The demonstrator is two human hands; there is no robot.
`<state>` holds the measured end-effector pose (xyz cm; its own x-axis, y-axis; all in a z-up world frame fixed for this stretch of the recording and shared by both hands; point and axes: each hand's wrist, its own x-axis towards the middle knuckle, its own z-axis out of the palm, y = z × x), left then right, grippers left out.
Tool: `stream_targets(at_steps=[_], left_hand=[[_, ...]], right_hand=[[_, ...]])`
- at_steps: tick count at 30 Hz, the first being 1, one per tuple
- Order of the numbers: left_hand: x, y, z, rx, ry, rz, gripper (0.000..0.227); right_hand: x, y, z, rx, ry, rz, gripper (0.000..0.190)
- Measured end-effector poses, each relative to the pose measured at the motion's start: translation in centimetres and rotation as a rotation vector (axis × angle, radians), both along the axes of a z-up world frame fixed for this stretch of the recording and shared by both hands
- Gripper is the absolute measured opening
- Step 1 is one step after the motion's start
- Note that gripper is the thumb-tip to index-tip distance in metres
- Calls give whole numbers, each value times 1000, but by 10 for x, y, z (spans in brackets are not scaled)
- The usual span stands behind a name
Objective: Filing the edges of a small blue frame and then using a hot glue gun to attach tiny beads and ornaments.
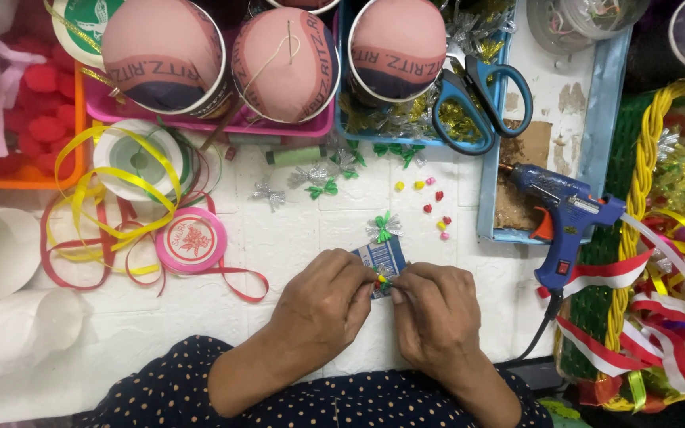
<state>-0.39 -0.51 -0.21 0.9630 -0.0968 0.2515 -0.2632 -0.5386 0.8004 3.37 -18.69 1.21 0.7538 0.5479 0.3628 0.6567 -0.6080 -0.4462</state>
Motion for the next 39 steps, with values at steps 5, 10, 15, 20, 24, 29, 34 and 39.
stream_targets(at_steps=[5, 10, 15, 20, 24, 29, 34, 39], left_hand=[[0, 3, 1, -56, -22, -6, 7], [1, 6, -6, -112, -93, 18, 10], [4, 7, -5, -90, -187, 7, 8], [-1, 6, -16, 33, -214, -30, 19], [0, 2, -13, 41, -55, -2, 18], [-1, -2, -21, 116, -72, -8, 19], [-2, -2, -18, 141, -55, -8, 18], [-4, 0, -20, 135, -67, -28, 30]], right_hand=[[-9, -21, -3, -40, 40, -115, 9], [-19, -37, -10, -122, 64, -172, 16], [-25, -43, -17, -194, 51, -228, 16], [-18, -44, -25, -255, 5, -231, 14], [0, -45, -29, -247, -117, -237, 20], [15, -30, -17, -181, -123, -252, 14], [8, -20, -6, -112, -84, -210, 9], [-8, -27, -16, -191, 1, -167, 15]])
